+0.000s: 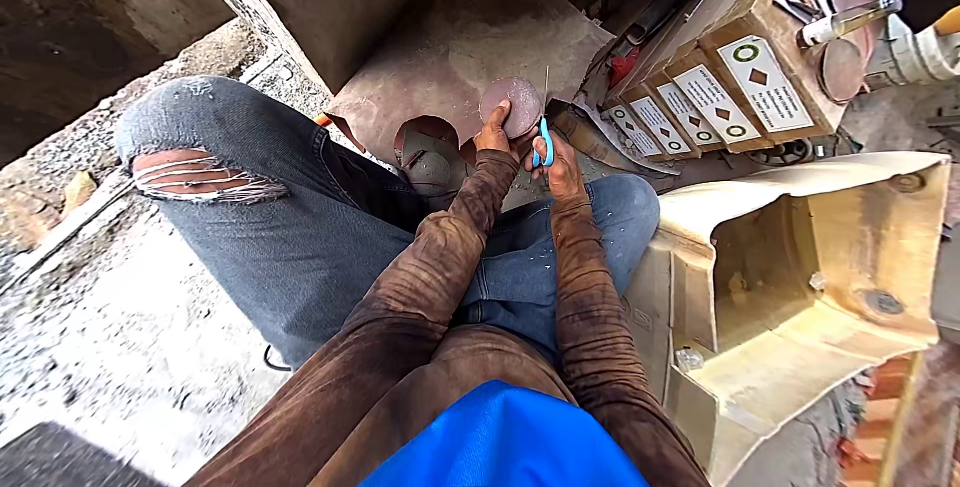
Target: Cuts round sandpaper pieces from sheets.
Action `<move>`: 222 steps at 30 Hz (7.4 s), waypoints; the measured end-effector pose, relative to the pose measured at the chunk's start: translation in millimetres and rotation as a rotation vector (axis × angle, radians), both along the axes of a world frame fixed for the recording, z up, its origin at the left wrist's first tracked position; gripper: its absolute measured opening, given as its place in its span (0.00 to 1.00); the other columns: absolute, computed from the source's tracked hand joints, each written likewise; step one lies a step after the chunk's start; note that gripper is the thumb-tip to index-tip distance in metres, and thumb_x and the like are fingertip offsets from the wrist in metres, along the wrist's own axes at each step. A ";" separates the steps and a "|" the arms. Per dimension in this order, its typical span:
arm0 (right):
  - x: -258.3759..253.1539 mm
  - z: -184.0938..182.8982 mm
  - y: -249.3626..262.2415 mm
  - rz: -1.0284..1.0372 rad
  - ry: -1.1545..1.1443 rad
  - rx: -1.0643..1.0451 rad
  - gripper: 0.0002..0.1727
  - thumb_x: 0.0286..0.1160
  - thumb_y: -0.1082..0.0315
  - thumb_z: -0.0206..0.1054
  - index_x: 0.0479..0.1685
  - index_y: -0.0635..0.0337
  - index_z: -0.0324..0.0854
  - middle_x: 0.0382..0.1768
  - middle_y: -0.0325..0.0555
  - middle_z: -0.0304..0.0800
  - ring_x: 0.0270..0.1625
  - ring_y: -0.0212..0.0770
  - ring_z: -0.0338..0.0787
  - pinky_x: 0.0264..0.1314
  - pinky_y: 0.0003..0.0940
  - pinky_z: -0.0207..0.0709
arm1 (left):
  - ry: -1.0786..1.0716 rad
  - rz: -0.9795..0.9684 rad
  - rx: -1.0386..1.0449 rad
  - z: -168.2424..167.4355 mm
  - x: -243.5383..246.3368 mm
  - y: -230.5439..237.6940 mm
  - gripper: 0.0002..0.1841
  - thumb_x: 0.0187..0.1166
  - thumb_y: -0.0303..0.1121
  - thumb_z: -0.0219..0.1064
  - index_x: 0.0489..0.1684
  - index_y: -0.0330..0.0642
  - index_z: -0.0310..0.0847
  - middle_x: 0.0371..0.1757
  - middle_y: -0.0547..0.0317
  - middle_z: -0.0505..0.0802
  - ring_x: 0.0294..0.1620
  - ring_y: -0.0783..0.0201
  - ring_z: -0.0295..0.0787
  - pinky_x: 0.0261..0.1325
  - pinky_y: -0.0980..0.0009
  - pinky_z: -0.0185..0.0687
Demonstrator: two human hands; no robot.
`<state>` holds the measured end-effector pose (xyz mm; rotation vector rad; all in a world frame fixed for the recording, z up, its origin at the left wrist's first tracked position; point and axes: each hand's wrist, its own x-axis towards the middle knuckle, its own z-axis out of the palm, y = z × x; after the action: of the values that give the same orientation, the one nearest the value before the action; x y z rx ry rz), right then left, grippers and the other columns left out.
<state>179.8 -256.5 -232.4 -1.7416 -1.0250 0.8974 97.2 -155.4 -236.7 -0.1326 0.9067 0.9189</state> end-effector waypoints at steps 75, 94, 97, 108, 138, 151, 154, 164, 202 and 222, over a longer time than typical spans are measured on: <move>9.8 -10.4 61.6 -0.769 0.256 -0.004 0.23 0.65 0.74 0.80 0.60 0.66 0.79 0.38 0.49 0.92 0.27 0.34 0.86 0.27 0.28 0.81 | -0.210 -0.140 0.185 -52.5 -14.2 -9.9 0.21 0.94 0.43 0.50 0.72 0.35 0.70 0.56 0.37 0.91 0.46 0.43 0.95 0.44 0.46 0.94; 4.7 -14.2 52.6 -0.736 0.408 0.116 0.21 0.70 0.68 0.78 0.59 0.66 0.79 0.39 0.49 0.89 0.29 0.36 0.87 0.30 0.29 0.84 | -0.168 -0.036 0.131 -41.4 -8.0 -11.7 0.16 0.94 0.37 0.48 0.68 0.34 0.70 0.54 0.32 0.89 0.43 0.38 0.93 0.40 0.45 0.93; 4.6 -13.6 54.1 -0.793 0.489 0.096 0.21 0.83 0.54 0.68 0.60 0.63 0.78 0.40 0.48 0.92 0.35 0.38 0.91 0.36 0.32 0.86 | -0.178 -0.012 0.102 -41.3 -8.4 -12.7 0.17 0.94 0.37 0.49 0.67 0.34 0.70 0.53 0.32 0.89 0.41 0.38 0.94 0.38 0.45 0.93; 2.6 -24.0 66.9 -0.580 0.381 0.096 0.29 0.63 0.68 0.83 0.64 0.67 0.78 0.48 0.54 0.90 0.46 0.45 0.92 0.49 0.42 0.90 | -0.169 0.000 0.115 -46.2 -19.1 -10.1 0.15 0.93 0.37 0.48 0.65 0.36 0.71 0.52 0.34 0.90 0.39 0.40 0.93 0.35 0.46 0.92; -41.7 24.8 -55.3 -0.050 -0.131 -0.046 0.21 0.85 0.56 0.57 0.56 0.67 0.80 0.28 0.42 0.89 0.30 0.36 0.90 0.39 0.35 0.88 | 0.143 0.189 -0.194 -16.3 9.7 8.3 0.43 0.62 0.25 0.84 0.79 0.30 0.62 0.65 0.34 0.85 0.63 0.46 0.87 0.63 0.50 0.88; -37.8 -0.7 -16.2 -0.063 0.023 -0.196 0.33 0.85 0.37 0.52 0.60 0.60 0.82 0.40 0.49 0.89 0.39 0.41 0.91 0.44 0.44 0.88 | 0.264 -0.046 -0.276 -3.9 4.0 3.1 0.49 0.60 0.37 0.88 0.81 0.32 0.60 0.67 0.33 0.84 0.63 0.45 0.86 0.62 0.49 0.88; -31.1 -7.8 -7.6 -0.089 -0.013 -0.172 0.34 0.81 0.31 0.53 0.57 0.53 0.84 0.42 0.45 0.89 0.39 0.38 0.90 0.41 0.42 0.87 | 0.334 -0.143 -0.291 -4.3 3.1 3.1 0.52 0.56 0.43 0.90 0.82 0.34 0.61 0.67 0.34 0.84 0.64 0.44 0.85 0.61 0.46 0.85; -33.3 -19.3 2.5 -0.155 -0.219 -0.120 0.34 0.81 0.30 0.50 0.50 0.52 0.84 0.36 0.41 0.85 0.37 0.34 0.83 0.40 0.39 0.80 | 0.313 -0.134 -0.331 12.8 -0.7 9.3 0.52 0.56 0.38 0.90 0.82 0.36 0.60 0.65 0.34 0.84 0.61 0.46 0.86 0.57 0.48 0.87; -11.6 6.2 -24.6 0.058 0.027 0.050 0.22 0.79 0.44 0.65 0.50 0.55 0.85 0.21 0.31 0.79 0.20 0.28 0.76 0.25 0.25 0.75 | 0.228 -0.071 -0.318 13.0 -12.9 -12.6 0.49 0.59 0.31 0.88 0.81 0.36 0.56 0.54 0.31 0.87 0.43 0.44 0.92 0.42 0.48 0.93; -38.7 24.5 -52.9 0.049 0.132 0.184 0.25 0.78 0.40 0.67 0.50 0.54 0.86 0.23 0.31 0.83 0.26 0.30 0.83 0.36 0.30 0.82 | 0.131 -0.075 -0.222 48.6 -47.3 -49.3 0.42 0.61 0.30 0.87 0.74 0.35 0.61 0.45 0.40 0.88 0.28 0.55 0.89 0.31 0.59 0.91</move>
<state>141.2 -309.3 -207.9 -1.4907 -1.0323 0.9067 49.8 -204.7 -188.1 -0.2290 1.1281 0.7618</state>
